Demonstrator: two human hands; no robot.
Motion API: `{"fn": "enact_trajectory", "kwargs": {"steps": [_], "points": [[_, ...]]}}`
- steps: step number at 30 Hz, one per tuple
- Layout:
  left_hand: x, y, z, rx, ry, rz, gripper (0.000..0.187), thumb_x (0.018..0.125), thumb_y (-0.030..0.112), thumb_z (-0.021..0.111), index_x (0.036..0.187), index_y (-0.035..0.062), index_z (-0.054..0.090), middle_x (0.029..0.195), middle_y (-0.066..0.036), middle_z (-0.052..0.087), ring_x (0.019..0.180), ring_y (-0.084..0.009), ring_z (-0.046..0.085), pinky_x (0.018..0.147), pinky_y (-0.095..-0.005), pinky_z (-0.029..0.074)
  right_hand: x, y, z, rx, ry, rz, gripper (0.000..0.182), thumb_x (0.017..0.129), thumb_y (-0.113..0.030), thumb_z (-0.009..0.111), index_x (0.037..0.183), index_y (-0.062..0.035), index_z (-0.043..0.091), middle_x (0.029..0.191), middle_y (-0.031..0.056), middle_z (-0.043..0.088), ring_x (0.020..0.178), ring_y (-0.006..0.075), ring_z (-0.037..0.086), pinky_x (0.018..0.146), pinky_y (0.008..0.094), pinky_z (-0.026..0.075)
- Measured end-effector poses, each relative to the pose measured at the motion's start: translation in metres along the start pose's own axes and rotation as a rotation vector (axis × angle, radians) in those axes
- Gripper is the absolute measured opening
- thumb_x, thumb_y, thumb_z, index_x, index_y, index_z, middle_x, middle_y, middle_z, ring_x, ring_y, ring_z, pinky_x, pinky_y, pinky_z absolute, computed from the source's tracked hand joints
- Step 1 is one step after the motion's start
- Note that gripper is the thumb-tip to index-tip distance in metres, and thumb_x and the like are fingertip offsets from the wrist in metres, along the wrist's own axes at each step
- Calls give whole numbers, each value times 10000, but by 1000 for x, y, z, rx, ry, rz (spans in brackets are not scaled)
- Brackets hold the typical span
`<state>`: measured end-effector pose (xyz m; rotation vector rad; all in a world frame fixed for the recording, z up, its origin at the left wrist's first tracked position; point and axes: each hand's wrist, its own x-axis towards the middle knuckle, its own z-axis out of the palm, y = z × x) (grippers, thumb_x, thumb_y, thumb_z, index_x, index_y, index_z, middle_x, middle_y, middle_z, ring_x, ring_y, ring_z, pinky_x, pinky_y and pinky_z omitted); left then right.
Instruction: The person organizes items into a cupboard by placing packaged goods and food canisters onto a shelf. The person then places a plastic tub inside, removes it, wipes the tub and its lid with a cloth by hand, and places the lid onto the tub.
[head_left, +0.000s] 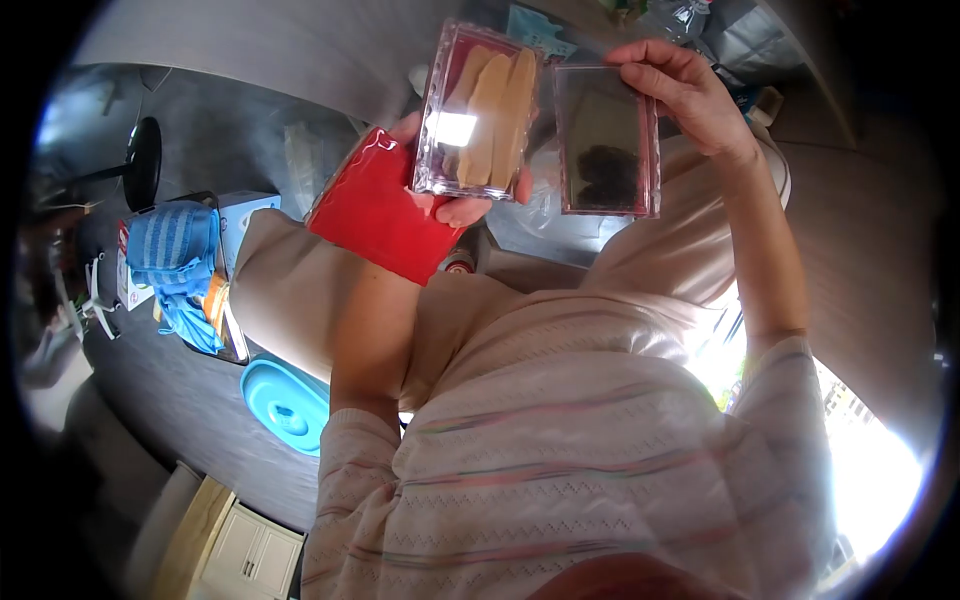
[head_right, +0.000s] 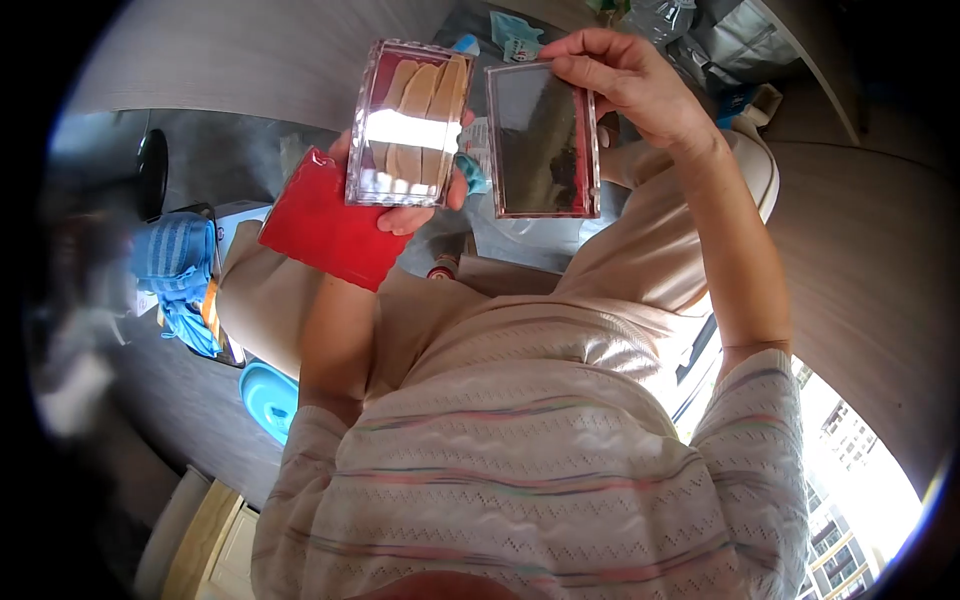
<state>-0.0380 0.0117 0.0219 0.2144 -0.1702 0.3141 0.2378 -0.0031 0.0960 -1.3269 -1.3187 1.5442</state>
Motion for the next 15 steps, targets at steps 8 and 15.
{"fn": "enact_trajectory", "kwargs": {"steps": [8,15], "points": [[9,-5,2,-131,-152,-30,704,793,377,553,1261,-82,297,1032,-450,399,457,-276,520,352,-263,408,-12,7,-2,173,-2,-16,203,867,-171,549,1037,-68,591,848,-39,590,710,9,539,602,163,463],[5,-5,11,-66,-70,54,615,825,387,503,1197,-85,372,1015,-459,412,439,-272,508,351,-256,408,-9,5,-2,241,-57,-50,229,879,-133,520,1079,-27,555,928,5,602,828,60,561,745,195,457]]}}
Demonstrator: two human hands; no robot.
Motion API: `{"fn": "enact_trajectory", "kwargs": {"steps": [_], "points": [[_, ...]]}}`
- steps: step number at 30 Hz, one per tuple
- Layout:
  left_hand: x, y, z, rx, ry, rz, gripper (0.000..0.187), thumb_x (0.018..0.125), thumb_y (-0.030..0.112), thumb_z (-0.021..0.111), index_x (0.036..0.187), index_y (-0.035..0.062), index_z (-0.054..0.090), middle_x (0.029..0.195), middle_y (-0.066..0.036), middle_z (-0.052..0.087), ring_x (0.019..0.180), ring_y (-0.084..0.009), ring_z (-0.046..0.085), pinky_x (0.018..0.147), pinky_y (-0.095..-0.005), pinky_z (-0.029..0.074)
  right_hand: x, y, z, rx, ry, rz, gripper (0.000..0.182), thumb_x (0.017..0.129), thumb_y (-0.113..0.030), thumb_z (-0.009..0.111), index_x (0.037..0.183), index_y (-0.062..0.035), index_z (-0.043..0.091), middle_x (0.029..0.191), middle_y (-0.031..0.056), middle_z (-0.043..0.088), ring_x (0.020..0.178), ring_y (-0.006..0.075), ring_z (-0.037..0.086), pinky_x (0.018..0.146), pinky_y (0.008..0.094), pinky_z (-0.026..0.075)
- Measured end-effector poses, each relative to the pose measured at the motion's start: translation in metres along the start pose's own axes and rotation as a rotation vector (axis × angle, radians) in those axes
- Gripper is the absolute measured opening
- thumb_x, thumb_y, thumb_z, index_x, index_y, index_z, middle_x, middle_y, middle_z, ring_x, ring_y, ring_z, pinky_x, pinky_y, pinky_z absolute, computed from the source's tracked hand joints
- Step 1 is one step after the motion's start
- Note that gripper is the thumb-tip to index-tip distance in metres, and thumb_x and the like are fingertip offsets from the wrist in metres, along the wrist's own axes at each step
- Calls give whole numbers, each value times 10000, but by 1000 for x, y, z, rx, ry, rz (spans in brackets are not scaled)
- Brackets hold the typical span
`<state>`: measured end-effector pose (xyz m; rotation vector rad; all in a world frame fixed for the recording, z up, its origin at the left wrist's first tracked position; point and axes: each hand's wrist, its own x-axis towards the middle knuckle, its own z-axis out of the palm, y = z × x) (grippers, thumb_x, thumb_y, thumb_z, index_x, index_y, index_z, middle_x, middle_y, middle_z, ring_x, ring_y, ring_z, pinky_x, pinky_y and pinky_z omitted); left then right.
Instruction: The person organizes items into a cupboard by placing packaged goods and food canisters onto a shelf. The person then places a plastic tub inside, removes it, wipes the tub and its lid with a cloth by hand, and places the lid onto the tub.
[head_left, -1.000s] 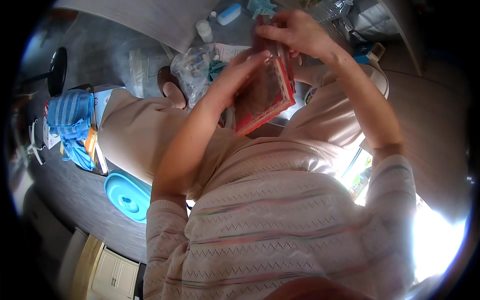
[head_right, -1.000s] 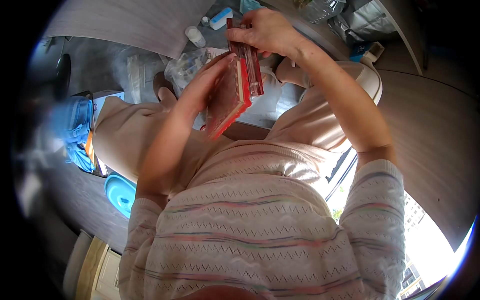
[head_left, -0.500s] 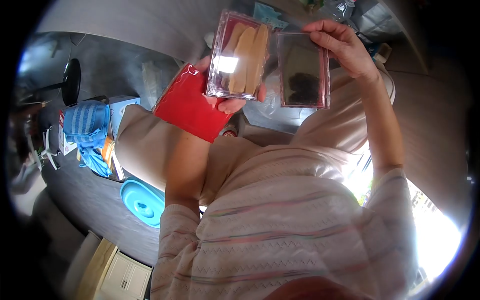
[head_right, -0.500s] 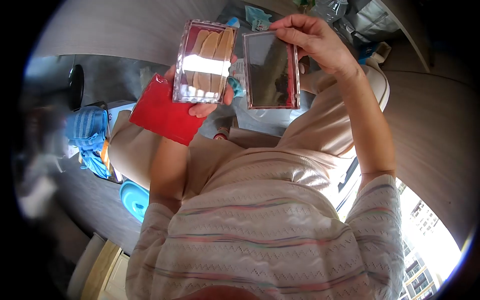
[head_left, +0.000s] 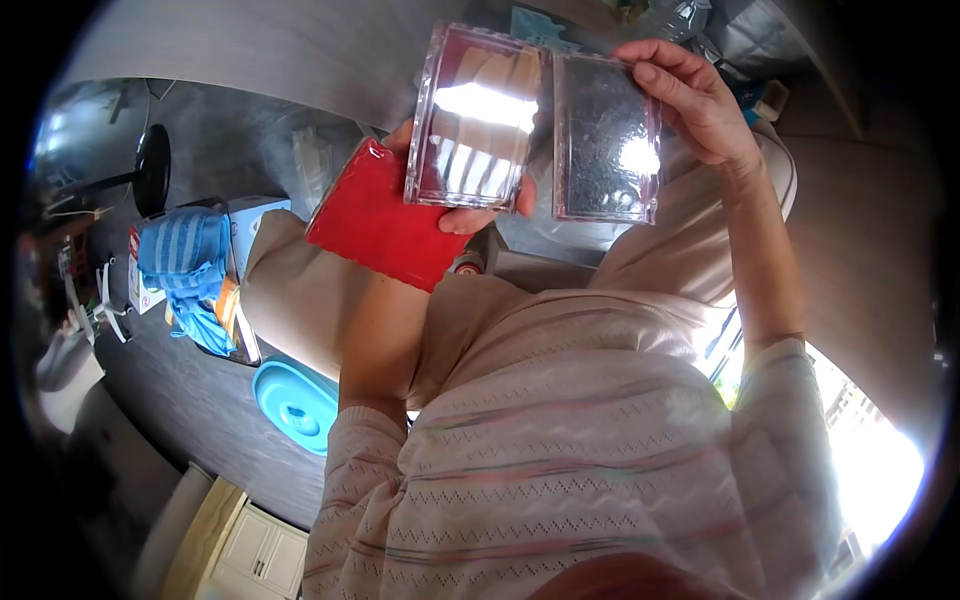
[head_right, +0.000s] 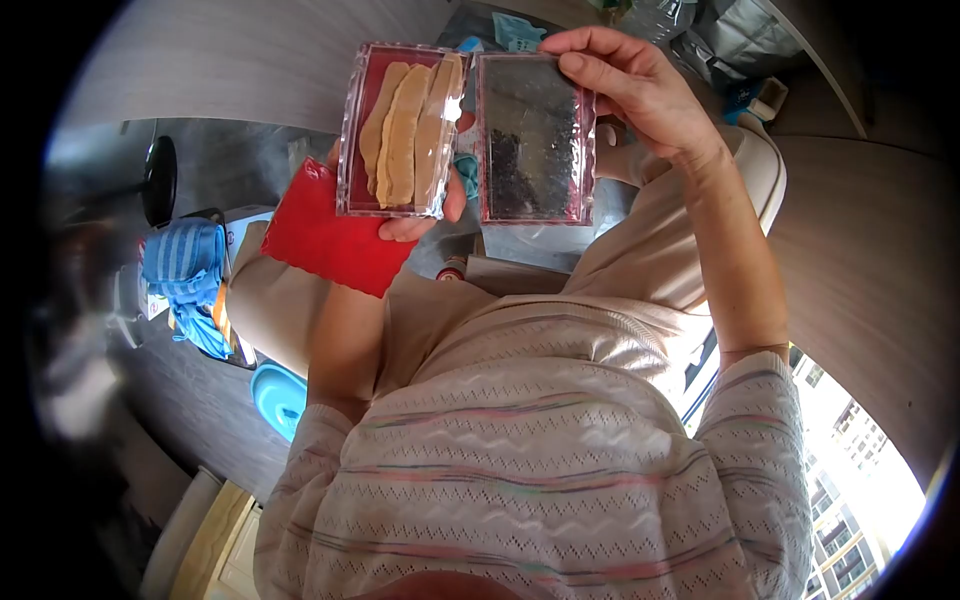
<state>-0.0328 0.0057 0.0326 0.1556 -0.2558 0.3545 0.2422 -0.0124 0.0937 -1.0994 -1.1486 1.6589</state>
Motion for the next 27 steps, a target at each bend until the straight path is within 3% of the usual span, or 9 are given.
{"fn": "enact_trajectory", "kwargs": {"steps": [3,7,9,11,15,17,20,23,27], "points": [[-4,4,5,33,87,-16,584,824,375,505,1176,-77,395,1032,-456,407,442,-278,510,359,-258,413,4,-1,5,13,4,-13,243,879,-142,521,1090,-25,549,943,9,601,832,63,562,748,201,457],[-4,9,-2,47,16,-65,578,829,372,481,1180,-76,380,1053,-455,396,442,-284,512,382,-261,428,8,-3,4,16,-12,1,257,881,-146,518,1107,-26,540,964,16,601,832,65,567,747,206,462],[-5,8,2,77,76,-19,574,834,377,459,1179,-74,375,1059,-451,394,437,-288,510,390,-260,432,9,-3,8,15,19,-12,234,876,-157,530,1078,-44,559,909,-5,598,791,45,566,680,194,484],[1,11,-9,44,-108,-75,563,840,374,441,1169,-77,374,1048,-443,406,461,-292,519,401,-260,437,11,-3,12,30,38,-17,224,874,-164,534,1065,-52,567,886,-13,597,773,37,569,651,192,498],[-2,6,0,-36,-95,-12,525,834,345,460,1163,-59,394,1004,-411,450,537,-292,543,427,-275,443,11,-2,16,93,39,0,236,879,-170,525,1076,-44,559,898,-3,600,778,46,581,672,207,511],[5,9,-17,34,-274,-30,486,846,330,451,1158,-39,411,993,-350,493,565,-278,548,425,-288,427,11,-3,18,115,48,4,245,881,-176,522,1083,-40,554,900,0,600,774,49,584,679,214,514],[-9,-5,-10,19,22,138,493,864,355,398,1123,-63,442,924,-297,543,530,-247,523,420,-297,393,13,-1,22,118,53,-5,259,881,-188,523,1090,-37,549,900,3,601,766,53,585,682,220,513],[-13,-11,-11,15,171,208,528,878,387,356,1112,-77,450,937,-269,558,496,-238,495,411,-295,364,17,7,21,96,29,-13,267,878,-198,530,1091,-38,548,899,3,601,766,55,584,679,223,512],[-10,-14,-5,11,184,188,533,881,401,344,1132,-57,449,977,-264,552,490,-238,480,402,-295,344,19,9,29,83,75,-18,267,872,-203,542,1085,-43,553,899,0,600,753,50,577,666,217,505]]}}
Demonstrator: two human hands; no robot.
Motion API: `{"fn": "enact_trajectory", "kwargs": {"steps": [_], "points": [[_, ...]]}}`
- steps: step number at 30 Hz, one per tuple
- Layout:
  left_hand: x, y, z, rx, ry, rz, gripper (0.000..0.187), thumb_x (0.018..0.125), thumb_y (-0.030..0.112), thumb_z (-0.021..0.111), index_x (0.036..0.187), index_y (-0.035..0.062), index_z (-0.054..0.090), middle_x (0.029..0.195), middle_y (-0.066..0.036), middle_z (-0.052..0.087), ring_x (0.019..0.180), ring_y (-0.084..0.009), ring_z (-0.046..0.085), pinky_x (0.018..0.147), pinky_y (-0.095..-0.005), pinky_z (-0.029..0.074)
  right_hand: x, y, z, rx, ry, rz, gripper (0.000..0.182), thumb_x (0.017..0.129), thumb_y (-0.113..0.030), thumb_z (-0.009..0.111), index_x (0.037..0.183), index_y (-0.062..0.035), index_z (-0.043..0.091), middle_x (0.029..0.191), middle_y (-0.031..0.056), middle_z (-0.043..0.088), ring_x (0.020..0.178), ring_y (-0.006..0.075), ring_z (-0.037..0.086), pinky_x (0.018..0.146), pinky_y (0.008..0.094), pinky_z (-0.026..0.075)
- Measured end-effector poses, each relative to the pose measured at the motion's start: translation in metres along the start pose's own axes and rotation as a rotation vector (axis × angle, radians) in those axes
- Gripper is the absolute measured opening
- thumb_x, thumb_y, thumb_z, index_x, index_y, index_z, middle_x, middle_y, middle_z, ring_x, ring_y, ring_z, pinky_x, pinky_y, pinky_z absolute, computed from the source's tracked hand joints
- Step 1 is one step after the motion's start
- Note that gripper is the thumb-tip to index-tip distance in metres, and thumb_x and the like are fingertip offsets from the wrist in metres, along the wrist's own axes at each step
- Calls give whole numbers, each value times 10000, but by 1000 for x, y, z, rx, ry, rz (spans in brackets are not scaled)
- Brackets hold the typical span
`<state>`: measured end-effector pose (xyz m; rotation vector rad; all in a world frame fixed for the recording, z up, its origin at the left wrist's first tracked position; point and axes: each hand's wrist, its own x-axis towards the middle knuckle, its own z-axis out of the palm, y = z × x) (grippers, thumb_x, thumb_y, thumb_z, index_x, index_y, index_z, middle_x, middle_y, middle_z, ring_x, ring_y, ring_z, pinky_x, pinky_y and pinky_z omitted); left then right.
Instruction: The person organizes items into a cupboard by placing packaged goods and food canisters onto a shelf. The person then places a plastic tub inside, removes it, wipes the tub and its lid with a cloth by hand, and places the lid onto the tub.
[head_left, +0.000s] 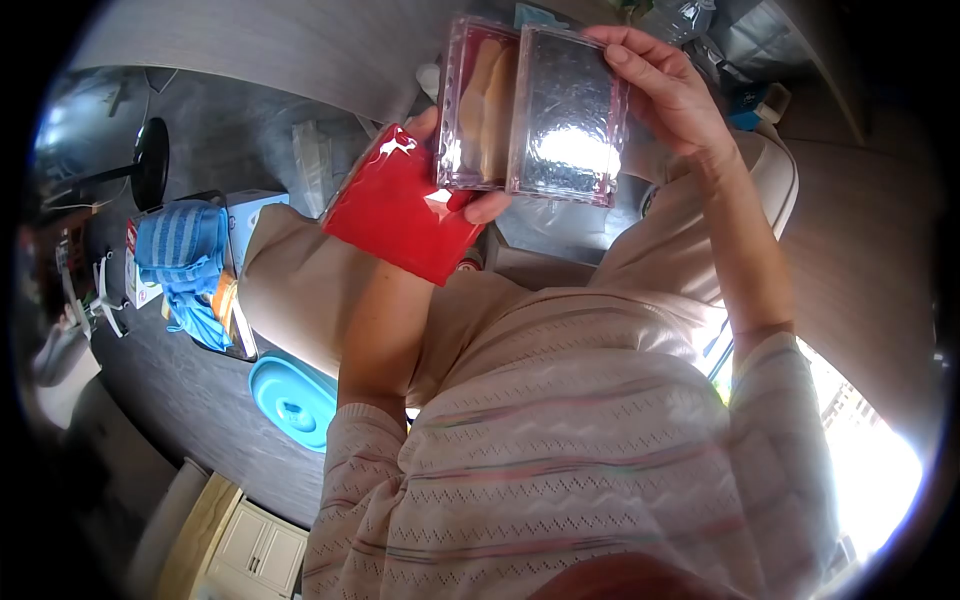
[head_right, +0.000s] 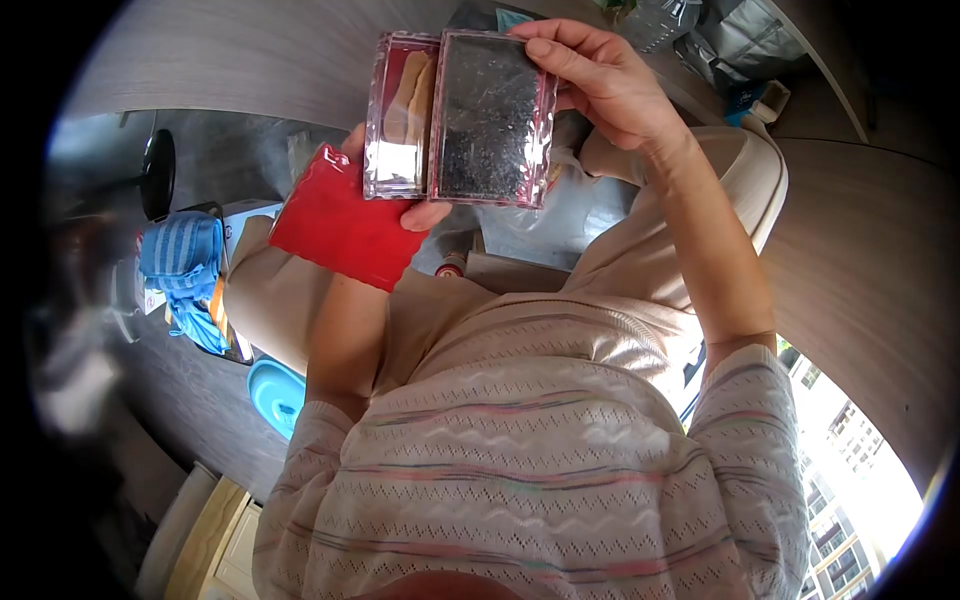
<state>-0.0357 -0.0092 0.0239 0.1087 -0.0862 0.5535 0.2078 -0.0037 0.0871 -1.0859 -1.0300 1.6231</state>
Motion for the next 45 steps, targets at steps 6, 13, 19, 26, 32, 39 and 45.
{"fn": "enact_trajectory", "kwargs": {"steps": [6,13,19,26,32,39,45], "points": [[5,1,-1,65,-101,-21,518,880,395,350,1153,-33,453,1022,-253,548,488,-241,480,411,-297,354,2,1,2,-8,-8,-56,284,858,-181,561,1101,-36,545,933,15,602,809,66,572,714,219,485],[7,-1,1,33,-137,-7,478,886,365,385,1197,7,450,1089,-239,530,636,-269,559,462,-299,424,-6,-21,24,74,-4,-102,312,803,-72,621,1094,-11,528,962,56,619,855,110,575,780,238,463],[8,-1,7,-7,-161,-47,431,904,342,412,1147,-11,456,998,-261,537,611,-245,567,459,-267,436,-18,-33,34,-26,-40,-210,297,807,-59,615,1087,-11,528,932,36,612,802,73,555,697,197,450],[7,-6,11,-25,-113,25,408,907,334,419,1156,14,463,997,-268,530,599,-259,559,452,-259,449,-20,-32,36,-88,-88,-260,327,823,-86,602,1128,-11,513,985,50,598,859,75,548,735,188,437],[6,-4,11,-6,-98,8,402,907,328,420,1154,14,464,974,-259,539,564,-270,550,433,-267,445,-20,-32,40,-172,-42,-313,289,814,-110,619,1072,-7,541,909,15,599,783,56,546,699,194,454],[9,5,-6,117,-67,-28,535,882,405,433,1239,10,383,1041,-344,473,538,-266,564,420,-284,439,-26,-42,36,-149,-32,-371,286,822,-67,597,1087,-1,511,956,30,589,813,61,524,687,204,454],[12,7,1,98,-67,-31,502,897,400,388,1174,-17,432,988,-313,529,534,-279,552,425,-303,436,-29,-41,38,-109,-52,-425,330,812,-12,584,1123,-4,474,1003,51,572,827,79,540,589,196,482]]}}
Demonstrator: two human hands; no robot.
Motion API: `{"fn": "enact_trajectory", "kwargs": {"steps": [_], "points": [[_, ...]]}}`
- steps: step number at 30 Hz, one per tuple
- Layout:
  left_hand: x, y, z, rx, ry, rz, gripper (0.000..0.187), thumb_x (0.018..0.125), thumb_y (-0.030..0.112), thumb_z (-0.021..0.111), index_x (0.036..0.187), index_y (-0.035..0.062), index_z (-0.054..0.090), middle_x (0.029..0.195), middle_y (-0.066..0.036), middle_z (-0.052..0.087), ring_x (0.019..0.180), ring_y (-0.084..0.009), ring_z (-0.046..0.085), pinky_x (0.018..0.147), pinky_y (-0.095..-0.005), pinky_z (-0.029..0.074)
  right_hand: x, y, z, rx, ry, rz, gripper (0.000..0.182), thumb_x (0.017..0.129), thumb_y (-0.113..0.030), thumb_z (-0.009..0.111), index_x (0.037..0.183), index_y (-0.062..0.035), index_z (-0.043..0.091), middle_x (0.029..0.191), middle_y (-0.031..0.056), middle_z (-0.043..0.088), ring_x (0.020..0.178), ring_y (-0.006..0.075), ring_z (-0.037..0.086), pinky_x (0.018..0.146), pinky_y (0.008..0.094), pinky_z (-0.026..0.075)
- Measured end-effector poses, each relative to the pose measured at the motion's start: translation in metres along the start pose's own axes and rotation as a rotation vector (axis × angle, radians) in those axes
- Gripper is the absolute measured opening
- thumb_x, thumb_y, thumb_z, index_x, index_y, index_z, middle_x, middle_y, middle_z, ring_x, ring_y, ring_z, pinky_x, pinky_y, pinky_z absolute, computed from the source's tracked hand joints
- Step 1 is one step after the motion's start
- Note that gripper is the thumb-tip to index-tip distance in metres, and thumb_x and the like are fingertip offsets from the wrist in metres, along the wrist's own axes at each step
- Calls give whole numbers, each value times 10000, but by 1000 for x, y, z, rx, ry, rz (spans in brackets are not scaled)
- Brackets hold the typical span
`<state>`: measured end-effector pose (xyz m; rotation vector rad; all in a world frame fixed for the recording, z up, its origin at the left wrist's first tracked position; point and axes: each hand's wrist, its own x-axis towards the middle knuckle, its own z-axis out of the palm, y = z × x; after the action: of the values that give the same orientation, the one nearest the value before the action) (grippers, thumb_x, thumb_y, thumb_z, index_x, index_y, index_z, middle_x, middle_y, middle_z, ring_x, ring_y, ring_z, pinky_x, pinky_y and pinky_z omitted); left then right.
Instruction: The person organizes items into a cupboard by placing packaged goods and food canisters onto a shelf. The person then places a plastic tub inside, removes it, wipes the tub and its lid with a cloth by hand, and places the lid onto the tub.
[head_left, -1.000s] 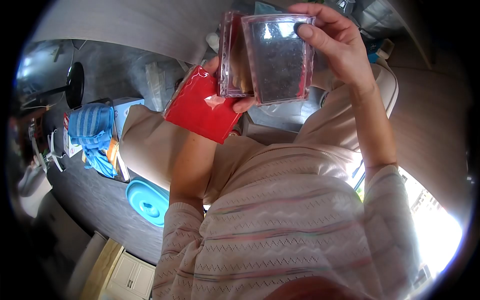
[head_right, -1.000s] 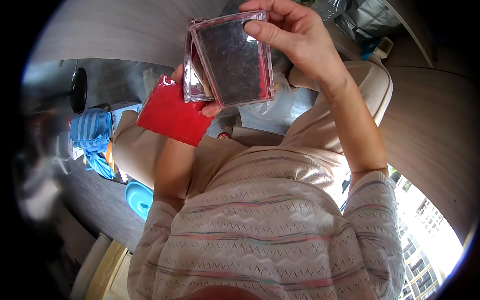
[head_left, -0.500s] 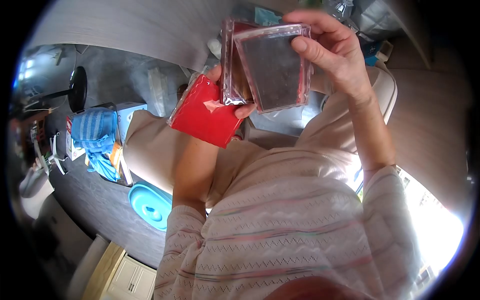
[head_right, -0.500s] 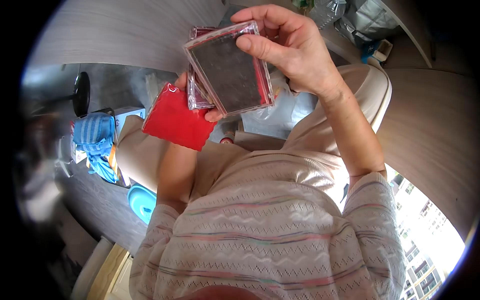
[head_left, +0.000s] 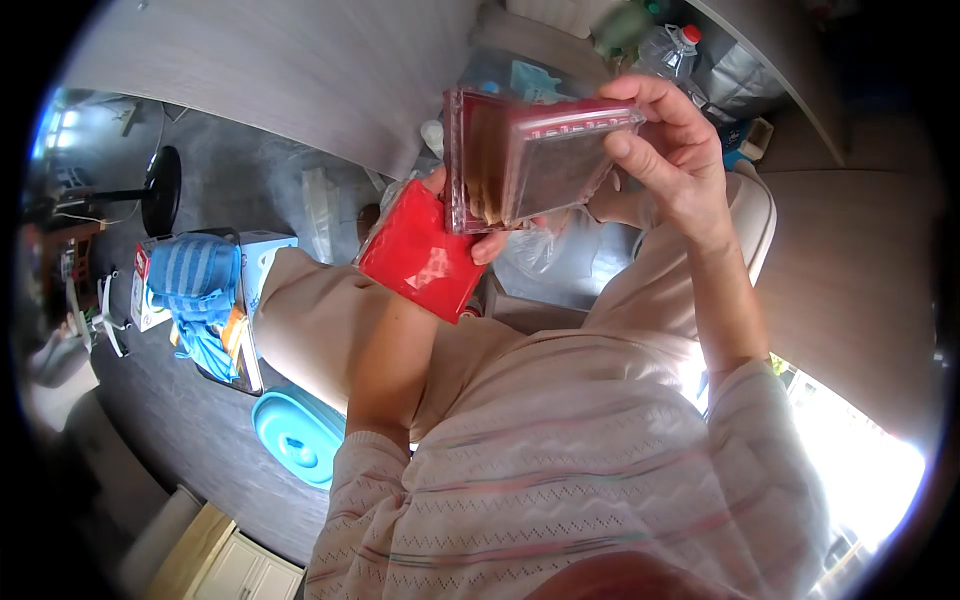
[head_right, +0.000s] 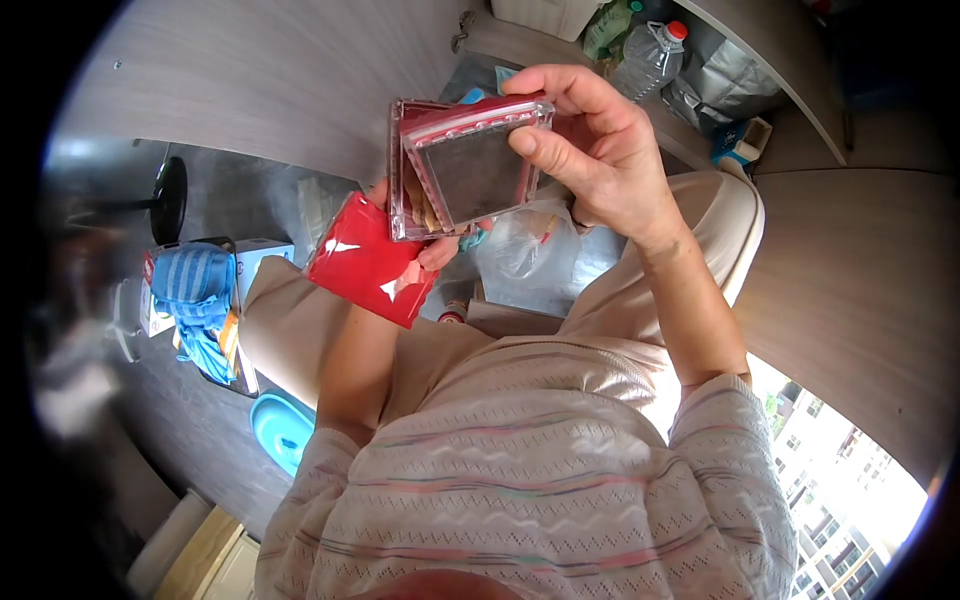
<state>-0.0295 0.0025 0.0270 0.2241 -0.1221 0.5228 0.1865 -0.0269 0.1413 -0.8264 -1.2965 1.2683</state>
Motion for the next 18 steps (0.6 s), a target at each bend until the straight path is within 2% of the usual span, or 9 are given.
{"fn": "enact_trajectory", "kwargs": {"steps": [5,7,9,11,12,15,16,18], "points": [[-5,-5,4,-46,75,83,466,919,375,331,1182,7,447,1016,-241,551,548,-300,547,443,-314,437,-5,20,4,18,-15,94,377,784,-10,622,1131,-29,476,984,36,576,825,60,536,539,183,465],[-6,-5,10,-67,108,98,443,923,357,331,1180,16,452,1030,-217,554,557,-309,548,447,-313,439,-9,28,2,22,-60,209,370,770,-19,643,1109,-35,496,929,5,573,828,60,535,692,185,458],[-9,-7,9,-74,110,118,430,925,348,334,1177,22,456,1052,-204,550,564,-315,548,449,-311,441,-9,40,1,154,3,234,349,785,-30,629,1109,-30,498,925,5,581,837,68,541,752,201,450],[-8,-7,5,-69,72,128,427,923,349,342,1173,23,461,1081,-203,539,569,-318,549,449,-308,442,-5,48,-5,274,104,314,323,805,-44,608,1108,-16,498,919,14,591,839,78,551,748,213,459],[-6,-8,8,-83,56,143,454,915,369,360,1198,20,430,1098,-269,503,562,-295,547,460,-297,441,-4,52,-8,356,154,364,287,824,-67,582,1096,-18,503,914,18,593,830,84,556,746,220,463],[-1,-5,7,-31,-64,58,500,904,398,377,1229,17,383,1086,-351,463,540,-254,535,466,-275,431,-6,72,-18,601,305,511,211,883,-137,504,1060,-23,517,901,29,599,801,101,570,738,239,475],[-3,-5,9,0,1,28,548,897,421,383,1260,12,335,1062,-411,431,516,-221,517,468,-250,422,-10,81,-22,598,354,560,213,903,-187,463,1031,-31,529,897,37,595,803,116,570,732,244,478],[-2,-2,10,-5,8,-27,650,881,441,408,1309,-10,219,1103,-412,388,506,-222,536,409,-239,413,-11,95,-26,770,345,609,230,902,-205,463,1030,-25,525,911,53,593,810,134,571,720,254,483]]}}
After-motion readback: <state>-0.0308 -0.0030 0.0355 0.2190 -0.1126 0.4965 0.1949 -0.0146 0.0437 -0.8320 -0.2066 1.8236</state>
